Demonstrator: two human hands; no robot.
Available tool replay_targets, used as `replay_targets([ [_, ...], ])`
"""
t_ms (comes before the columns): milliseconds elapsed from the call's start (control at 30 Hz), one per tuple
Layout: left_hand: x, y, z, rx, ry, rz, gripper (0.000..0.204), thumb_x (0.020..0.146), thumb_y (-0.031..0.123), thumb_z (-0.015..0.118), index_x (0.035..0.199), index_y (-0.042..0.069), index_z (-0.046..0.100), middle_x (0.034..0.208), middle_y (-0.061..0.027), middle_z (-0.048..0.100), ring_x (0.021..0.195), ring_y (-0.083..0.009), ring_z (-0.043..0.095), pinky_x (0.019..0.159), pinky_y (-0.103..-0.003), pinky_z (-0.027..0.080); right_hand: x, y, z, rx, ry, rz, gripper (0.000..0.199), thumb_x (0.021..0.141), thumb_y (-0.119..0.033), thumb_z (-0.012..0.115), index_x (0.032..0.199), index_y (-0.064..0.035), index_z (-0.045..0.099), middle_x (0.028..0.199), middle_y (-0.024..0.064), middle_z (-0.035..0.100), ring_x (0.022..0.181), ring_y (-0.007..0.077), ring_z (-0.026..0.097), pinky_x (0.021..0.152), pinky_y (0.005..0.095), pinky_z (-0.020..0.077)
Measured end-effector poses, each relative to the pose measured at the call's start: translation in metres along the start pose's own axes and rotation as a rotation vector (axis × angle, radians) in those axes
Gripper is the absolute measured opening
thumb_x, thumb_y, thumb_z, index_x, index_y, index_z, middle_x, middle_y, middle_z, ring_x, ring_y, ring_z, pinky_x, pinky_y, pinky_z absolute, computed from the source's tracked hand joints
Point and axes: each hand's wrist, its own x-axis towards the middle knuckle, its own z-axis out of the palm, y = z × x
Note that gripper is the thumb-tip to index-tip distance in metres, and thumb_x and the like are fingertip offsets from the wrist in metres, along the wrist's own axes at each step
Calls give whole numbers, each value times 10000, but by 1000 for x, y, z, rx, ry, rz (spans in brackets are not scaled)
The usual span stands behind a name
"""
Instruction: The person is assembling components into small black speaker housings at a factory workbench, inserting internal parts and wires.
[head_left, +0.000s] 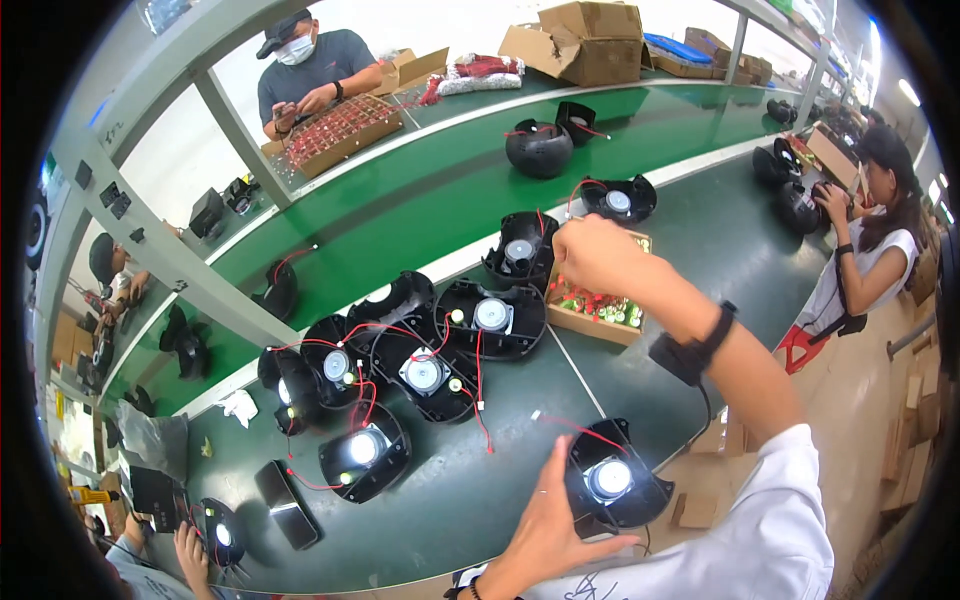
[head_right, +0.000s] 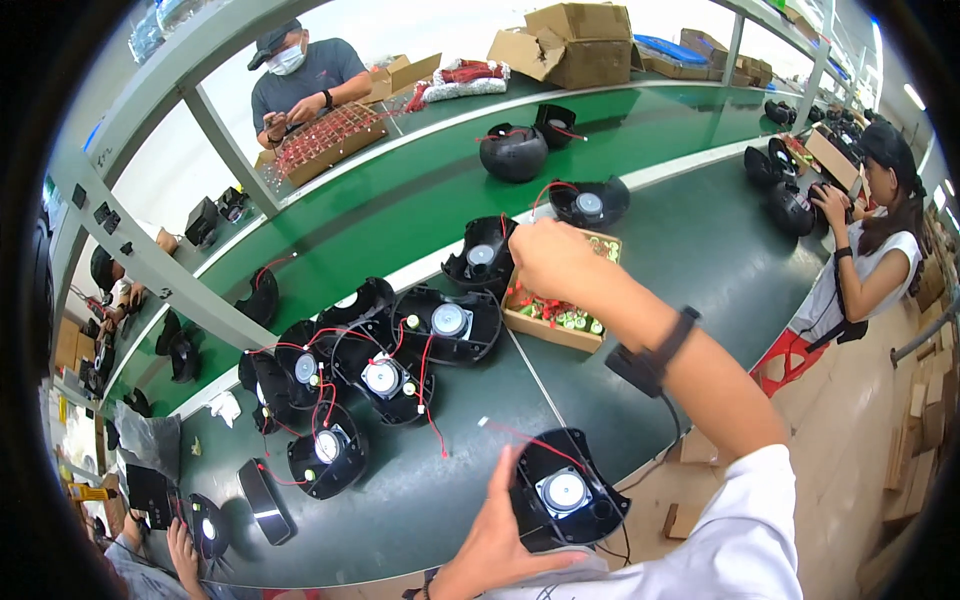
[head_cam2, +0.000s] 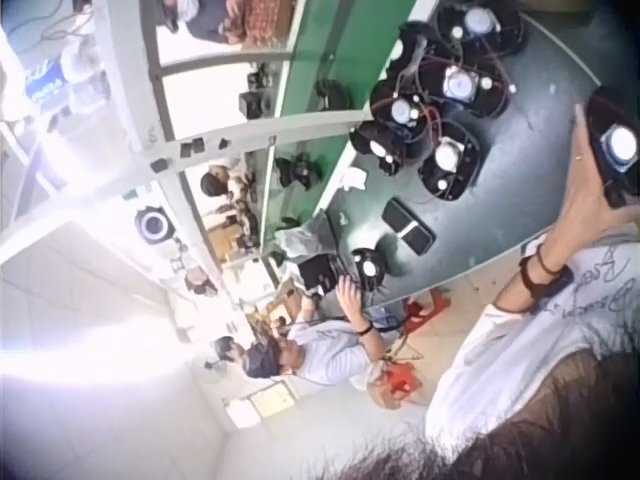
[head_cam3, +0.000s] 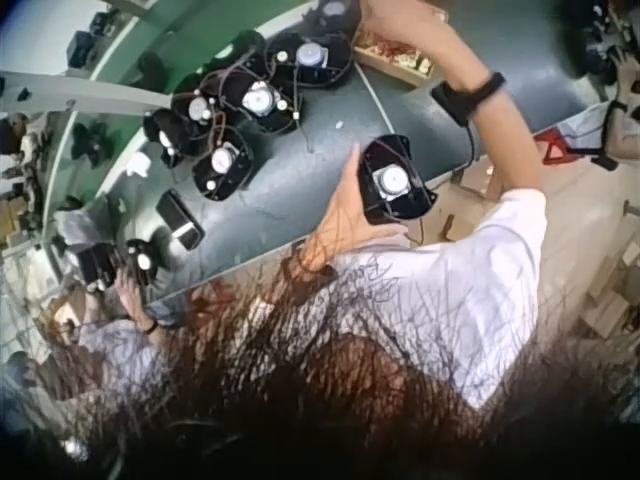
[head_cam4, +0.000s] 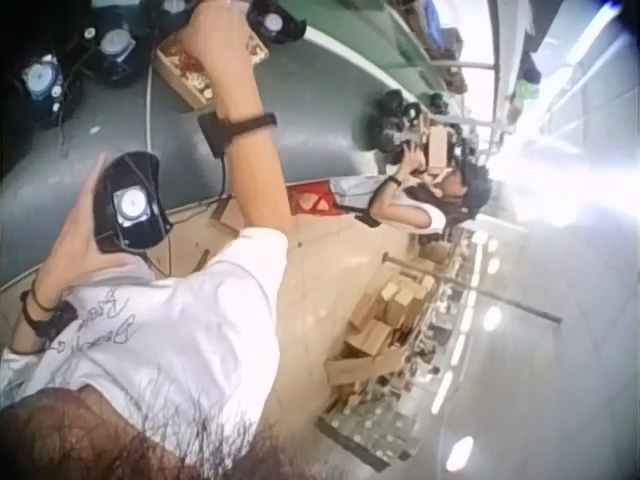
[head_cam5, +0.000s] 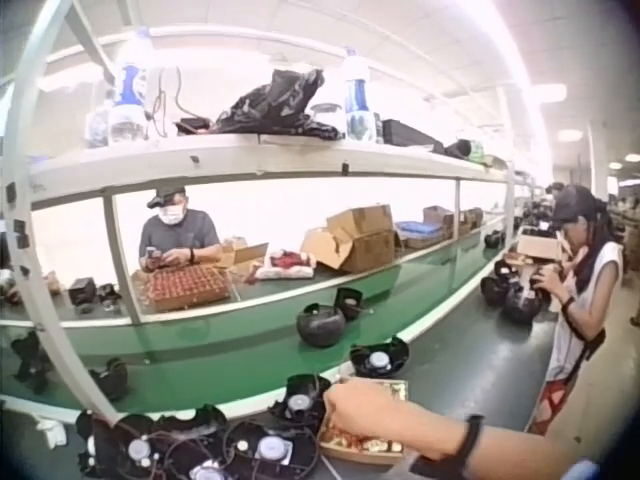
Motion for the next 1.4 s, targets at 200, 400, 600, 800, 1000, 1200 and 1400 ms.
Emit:
replay_targets([
  [200, -9, -24, -4, -210, -53, 15, 1278, 771, 349, 960, 1608, -100, 104, 1612, -377, 277, 1475, -470, 417, 1207, -529, 374, 32, -2, 14, -109, -214, 76, 323, 779, -174, 782, 1057, -24, 712, 1056, 269, 739, 1020, 392, 734, 859, 479, 582],
  [400, -34, 7, -6, -315, 69, -93, 1416, 664, 358, 986, 1650, -40, 51, 1631, -348, 295, 1510, -497, 351, 1272, -518, 270, -10, 6, -41, 456, 188, 11, 114, 900, -22, 644, 1002, -9, 596, 899, 211, 715, 842, 346, 720, 758, 429, 551],
  [600, -16, -11, 18, 112, 363, 106, 1123, 774, 197, 941, 1581, -54, 201, 1545, -330, 380, 1323, -421, 556, 1149, -508, 440, -35, 8, -62, 700, 618, -106, 146, 1031, -23, 530, 1086, -11, 664, 892, 132, 679, 821, 243, 650, 784, 347, 521],
  [800, -18, -21, 16, -172, 246, -32, 1074, 780, 178, 924, 1586, -31, 246, 1468, -313, 463, 1331, -434, 540, 1129, -471, 458, -54, 10, -31, 602, 714, -264, 273, 921, 20, 719, 1185, -48, 730, 1012, 69, 706, 914, 104, 660, 809, 304, 552],
  [1000, -19, -15, 0, 72, 260, 7, 1002, 762, 190, 923, 1547, -28, 339, 1432, -270, 444, 1328, -404, 503, 1116, -463, 449, -100, 3, -43, 994, 736, -120, 222, 940, -5, 754, 1160, -13, 728, 980, 54, 720, 883, 123, 681, 870, 282, 556],
  [1200, -4, -34, -8, -153, 337, 18, 989, 758, 25, 857, 1538, -22, 251, 1519, -240, 440, 1408, -331, 504, 1206, -451, 385, -199, -76, 3, 1479, 407, -5, 340, 932, 78, 743, 1243, 53, 609, 1125, 178, 724, 1081, 239, 740, 927, 341, 604],
  [1400, -1, -44, -2, -151, 330, 105, 1031, 747, -5, 849, 1554, 3, 209, 1561, -258, 393, 1411, -342, 503, 1183, -457, 426, -243, -108, 68, 1358, 432, -115, 320, 862, 98, 802, 1165, 35, 720, 1127, 212, 772, 971, 244, 785, 849, 318, 644],
])
